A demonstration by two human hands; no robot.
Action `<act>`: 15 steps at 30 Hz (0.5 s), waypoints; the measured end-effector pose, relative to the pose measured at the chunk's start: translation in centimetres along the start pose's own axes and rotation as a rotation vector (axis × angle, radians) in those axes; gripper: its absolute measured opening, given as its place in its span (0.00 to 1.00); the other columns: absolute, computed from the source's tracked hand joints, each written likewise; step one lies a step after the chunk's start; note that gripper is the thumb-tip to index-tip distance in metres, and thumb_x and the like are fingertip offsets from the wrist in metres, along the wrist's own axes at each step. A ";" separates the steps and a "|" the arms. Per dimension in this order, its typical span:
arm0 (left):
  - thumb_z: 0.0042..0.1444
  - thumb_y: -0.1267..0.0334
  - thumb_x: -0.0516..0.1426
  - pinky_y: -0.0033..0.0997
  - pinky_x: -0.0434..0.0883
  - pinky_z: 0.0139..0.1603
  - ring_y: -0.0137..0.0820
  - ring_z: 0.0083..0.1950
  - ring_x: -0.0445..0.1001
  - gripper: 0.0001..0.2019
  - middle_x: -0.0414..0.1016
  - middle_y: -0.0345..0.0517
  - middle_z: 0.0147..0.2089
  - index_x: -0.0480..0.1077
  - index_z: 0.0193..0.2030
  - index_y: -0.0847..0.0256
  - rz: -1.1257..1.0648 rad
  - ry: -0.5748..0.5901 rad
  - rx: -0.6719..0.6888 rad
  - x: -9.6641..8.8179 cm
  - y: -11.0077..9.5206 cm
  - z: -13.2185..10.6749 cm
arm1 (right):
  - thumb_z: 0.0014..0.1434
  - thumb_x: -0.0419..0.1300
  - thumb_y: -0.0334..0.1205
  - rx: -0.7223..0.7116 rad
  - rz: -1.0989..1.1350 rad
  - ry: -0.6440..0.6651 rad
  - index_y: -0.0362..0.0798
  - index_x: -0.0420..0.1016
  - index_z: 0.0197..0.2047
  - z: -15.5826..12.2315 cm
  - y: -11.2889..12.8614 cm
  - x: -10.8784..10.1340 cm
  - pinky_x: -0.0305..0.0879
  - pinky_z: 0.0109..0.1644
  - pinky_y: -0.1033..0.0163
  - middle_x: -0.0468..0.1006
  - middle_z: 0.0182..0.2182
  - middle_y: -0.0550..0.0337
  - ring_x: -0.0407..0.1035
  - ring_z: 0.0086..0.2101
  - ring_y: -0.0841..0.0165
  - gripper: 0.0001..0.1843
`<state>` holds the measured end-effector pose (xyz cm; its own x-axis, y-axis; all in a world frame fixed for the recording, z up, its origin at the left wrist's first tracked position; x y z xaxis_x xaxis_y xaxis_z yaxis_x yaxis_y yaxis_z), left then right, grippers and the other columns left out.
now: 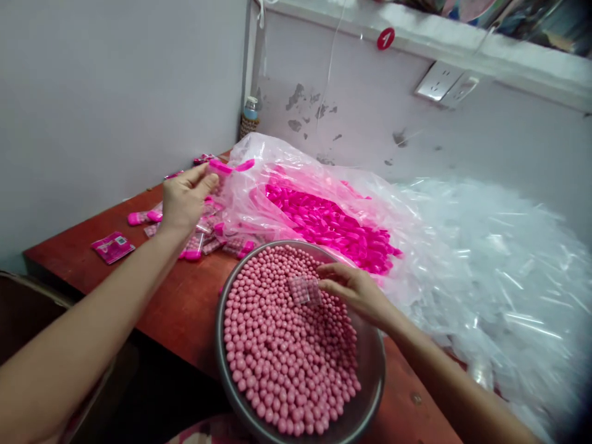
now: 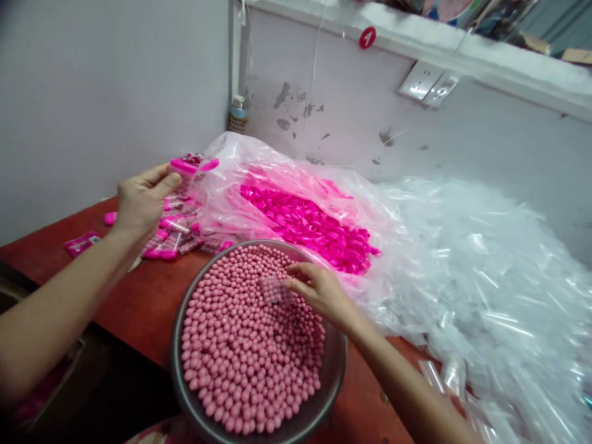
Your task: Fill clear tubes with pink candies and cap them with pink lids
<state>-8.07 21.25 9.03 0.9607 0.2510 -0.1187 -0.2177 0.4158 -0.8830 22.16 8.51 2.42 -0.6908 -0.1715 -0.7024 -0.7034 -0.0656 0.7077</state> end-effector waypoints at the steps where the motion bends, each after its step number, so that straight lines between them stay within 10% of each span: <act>1: 0.55 0.56 0.55 0.29 0.67 0.53 0.29 0.50 0.71 0.22 0.75 0.34 0.51 0.66 0.54 0.66 0.033 -0.015 0.010 -0.4 0.9 0.7 | 0.55 0.59 0.47 -0.052 -0.152 -0.011 0.45 0.73 0.45 -0.2 0.2 0.5 0.67 0.45 0.53 0.76 0.41 0.51 0.71 0.40 0.60 0.18; 5: 0.52 0.52 0.57 0.34 0.63 0.58 0.35 0.56 0.67 0.29 0.71 0.40 0.56 0.63 0.56 0.71 0.243 -0.100 -0.023 -1.8 3.3 0.6 | 0.54 0.60 0.43 -0.208 -0.479 -0.066 0.43 0.66 0.54 -0.3 1.9 2.7 0.64 0.49 0.50 0.69 0.50 0.44 0.65 0.48 0.57 0.25; 8: 0.53 0.53 0.58 0.37 0.61 0.60 0.35 0.57 0.66 0.25 0.70 0.41 0.57 0.65 0.56 0.64 0.355 -0.094 0.052 -1.0 0.9 -2.1 | 0.52 0.62 0.41 -0.258 -0.536 -0.037 0.44 0.67 0.50 0.3 2.8 4.0 0.65 0.47 0.52 0.69 0.47 0.45 0.64 0.46 0.58 0.23; 15: 0.54 0.59 0.57 0.33 0.70 0.49 0.36 0.45 0.75 0.18 0.77 0.48 0.47 0.70 0.51 0.61 0.224 0.515 0.063 8.4 -5.1 -12.1 | 0.54 0.60 0.38 -0.146 -0.014 -0.023 0.45 0.70 0.29 0.9 1.0 3.2 0.62 0.35 0.65 0.71 0.27 0.61 0.65 0.30 0.70 0.06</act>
<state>3.18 10.64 6.99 0.8465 -0.1135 -0.5201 -0.4205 0.4564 -0.7841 19.12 8.76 0.83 -0.6860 -0.1476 -0.7125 -0.6820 -0.2108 0.7003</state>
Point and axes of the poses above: each hand's wrist, its own z-axis towards the middle knuckle, its own x-axis out of the palm, y = z × x, the point moved 10 cm from there along z, towards the middle knuckle
